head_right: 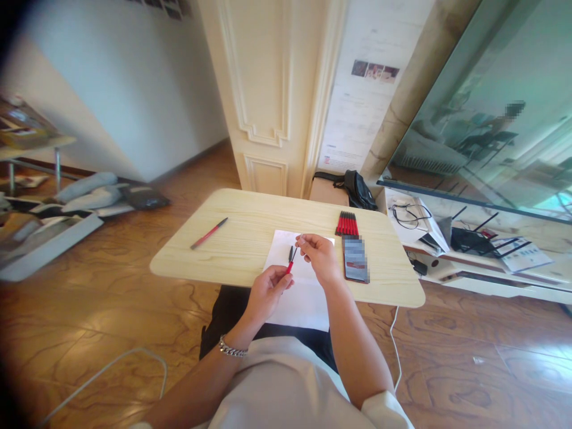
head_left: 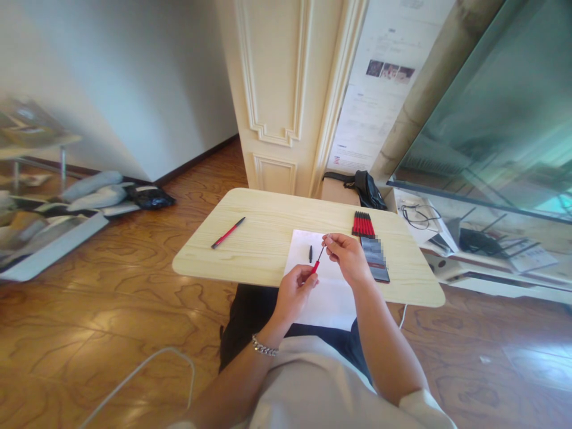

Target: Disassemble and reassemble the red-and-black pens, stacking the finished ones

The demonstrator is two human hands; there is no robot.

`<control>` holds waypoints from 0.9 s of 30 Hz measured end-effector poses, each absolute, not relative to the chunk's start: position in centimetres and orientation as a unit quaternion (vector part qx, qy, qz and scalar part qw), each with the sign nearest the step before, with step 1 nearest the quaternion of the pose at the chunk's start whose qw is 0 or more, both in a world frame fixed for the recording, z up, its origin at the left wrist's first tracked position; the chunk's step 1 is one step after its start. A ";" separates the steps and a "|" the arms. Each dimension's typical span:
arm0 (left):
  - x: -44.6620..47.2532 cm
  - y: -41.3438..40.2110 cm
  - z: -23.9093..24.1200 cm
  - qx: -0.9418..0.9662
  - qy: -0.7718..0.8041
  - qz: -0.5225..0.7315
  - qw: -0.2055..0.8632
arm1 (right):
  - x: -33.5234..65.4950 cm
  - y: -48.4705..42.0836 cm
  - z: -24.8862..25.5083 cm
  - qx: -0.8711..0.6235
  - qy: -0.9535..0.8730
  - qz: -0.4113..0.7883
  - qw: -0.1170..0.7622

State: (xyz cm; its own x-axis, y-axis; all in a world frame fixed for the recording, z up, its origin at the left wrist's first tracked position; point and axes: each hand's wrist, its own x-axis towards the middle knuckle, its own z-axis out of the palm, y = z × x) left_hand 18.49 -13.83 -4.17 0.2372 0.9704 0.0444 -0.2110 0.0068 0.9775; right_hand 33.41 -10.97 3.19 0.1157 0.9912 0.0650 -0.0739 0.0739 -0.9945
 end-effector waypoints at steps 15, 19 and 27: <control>17.9 -13.6 -4.3 0.474 0.373 0.506 0.616 | 33.6 -7.7 -0.6 -0.711 -0.616 0.219 0.259; 17.8 -13.6 -4.1 0.470 0.373 0.507 0.619 | 31.7 -6.3 -1.2 -0.773 -0.602 0.155 0.128; 17.5 -13.6 -4.3 0.465 0.381 0.509 0.616 | 33.7 -6.6 0.6 -0.597 -0.520 0.386 0.474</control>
State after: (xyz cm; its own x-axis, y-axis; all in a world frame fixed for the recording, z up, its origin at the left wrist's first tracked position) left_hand 17.54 -13.63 -4.35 0.1910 0.9816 0.0039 -0.2729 0.0492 0.9608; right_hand 33.72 -6.60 0.64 0.1620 0.9863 0.0316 0.2551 -0.0109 -0.9669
